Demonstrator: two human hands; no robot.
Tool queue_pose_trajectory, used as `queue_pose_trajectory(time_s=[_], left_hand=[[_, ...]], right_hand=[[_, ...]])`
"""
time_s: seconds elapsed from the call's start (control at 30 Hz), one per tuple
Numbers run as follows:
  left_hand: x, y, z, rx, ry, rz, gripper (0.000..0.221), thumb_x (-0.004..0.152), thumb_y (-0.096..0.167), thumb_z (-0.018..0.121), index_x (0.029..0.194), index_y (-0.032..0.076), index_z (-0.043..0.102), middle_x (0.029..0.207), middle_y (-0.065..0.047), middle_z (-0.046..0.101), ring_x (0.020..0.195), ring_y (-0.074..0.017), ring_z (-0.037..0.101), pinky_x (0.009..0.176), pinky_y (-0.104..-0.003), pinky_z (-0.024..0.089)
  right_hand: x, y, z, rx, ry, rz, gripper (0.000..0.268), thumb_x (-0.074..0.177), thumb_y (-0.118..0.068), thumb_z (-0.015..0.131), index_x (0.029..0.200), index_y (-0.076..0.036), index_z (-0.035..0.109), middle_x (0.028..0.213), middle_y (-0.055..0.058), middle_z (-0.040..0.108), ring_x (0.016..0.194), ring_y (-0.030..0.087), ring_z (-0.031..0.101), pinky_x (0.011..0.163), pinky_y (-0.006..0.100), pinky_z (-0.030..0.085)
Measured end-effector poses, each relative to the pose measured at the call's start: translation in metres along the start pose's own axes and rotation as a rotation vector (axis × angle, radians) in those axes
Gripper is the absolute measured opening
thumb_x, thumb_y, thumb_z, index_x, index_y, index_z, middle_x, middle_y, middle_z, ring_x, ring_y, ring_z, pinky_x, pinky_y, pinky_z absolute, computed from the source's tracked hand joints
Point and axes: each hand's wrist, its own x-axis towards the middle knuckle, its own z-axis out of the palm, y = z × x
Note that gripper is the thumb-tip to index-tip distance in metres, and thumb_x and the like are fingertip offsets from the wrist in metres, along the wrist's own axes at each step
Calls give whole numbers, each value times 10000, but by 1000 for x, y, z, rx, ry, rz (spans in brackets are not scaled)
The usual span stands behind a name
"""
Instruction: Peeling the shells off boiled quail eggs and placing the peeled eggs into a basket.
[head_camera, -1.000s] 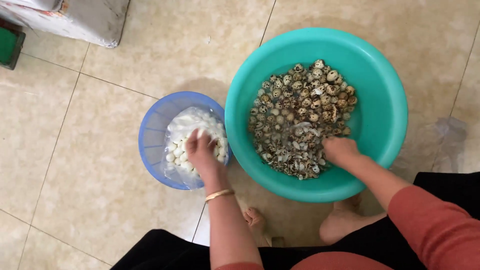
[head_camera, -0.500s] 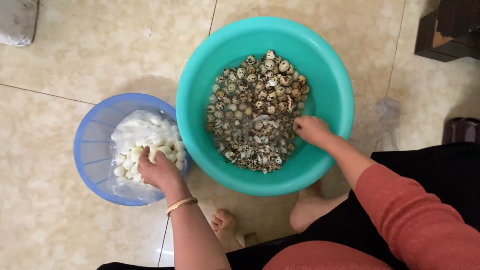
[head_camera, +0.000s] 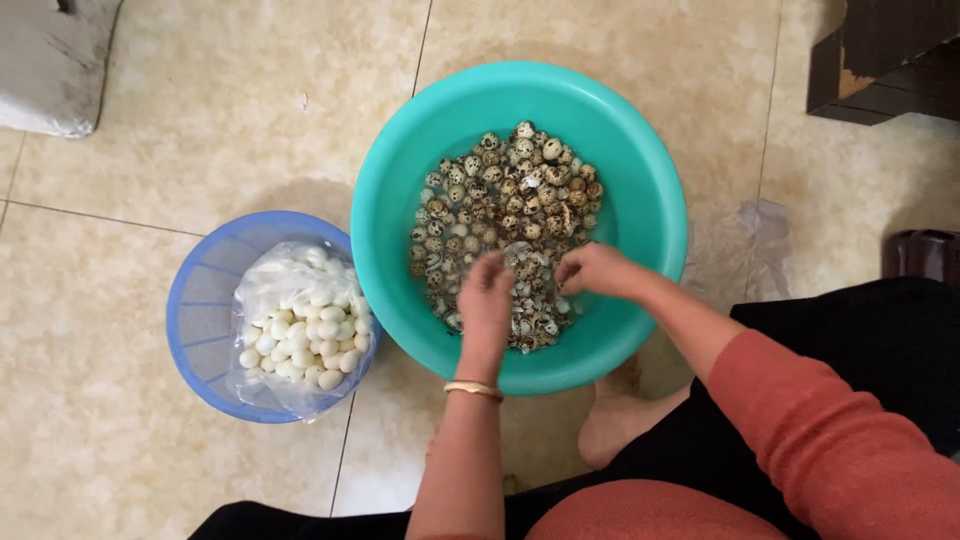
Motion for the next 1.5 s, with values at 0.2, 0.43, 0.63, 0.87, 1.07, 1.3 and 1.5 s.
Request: queue_pose_trajectory(time_s=[0.2,0.43,0.63,0.87,1.07,1.3,1.5], left_hand=[[-8,-30,13,-108,-189,-97,481,1077,217,549,1473,-47,474,1311,-271,571,1136,-329,661,911,-463,617],[-23,-7,14,-110,-129,-71,446,1069,139,517,1471,-50,473,1296,-240,570,1105,-263,629,936,-451,600],[-28,-15,8,-125,-164,-79,436,1065,120,501,1464,-54,467,1278,-230,559,1093,-244,617,859,-417,601],[-26,-20,4,-189,-123,-95,417,1063,98,501,1452,-50,482,1273,-238,550,1056,-237,620,832,-413,613],[-23,-18,-9,-231,-84,-87,411,1063,96,507,1441,-63,482,1277,-256,554,1091,-281,630,878,-471,602],[-19,-11,-23,-230,-55,-72,418,1062,99,513,1446,-64,485,1262,-262,573,1100,-306,628,880,-501,574],[-16,-8,-21,-244,-48,-72,399,1056,103,524,1419,-61,517,1191,-215,594,1043,-251,625,845,-449,590]], right_hand=[[-49,-19,-23,-90,-78,-96,273,911,-107,677,1166,-107,775,1130,143,766,1081,367,699,910,495,566],[-69,44,23,-848,-27,-507,143,835,-80,580,912,-176,653,854,97,613,835,342,677,750,473,575],[-54,58,38,-556,101,-534,219,939,-365,639,879,-174,726,856,134,680,874,402,670,803,514,559],[-12,80,40,-517,152,-129,205,949,-474,615,1021,-352,762,1041,-64,770,1031,270,730,895,452,580],[4,49,62,-630,93,-101,201,996,-250,608,1046,-182,790,989,15,776,986,266,745,874,448,608],[52,69,96,-796,90,-128,268,1014,-196,516,1188,-193,720,1019,21,737,966,244,721,821,433,602],[12,24,50,-544,-38,-138,179,867,-160,697,1011,-64,739,970,142,760,991,374,724,882,550,580]])
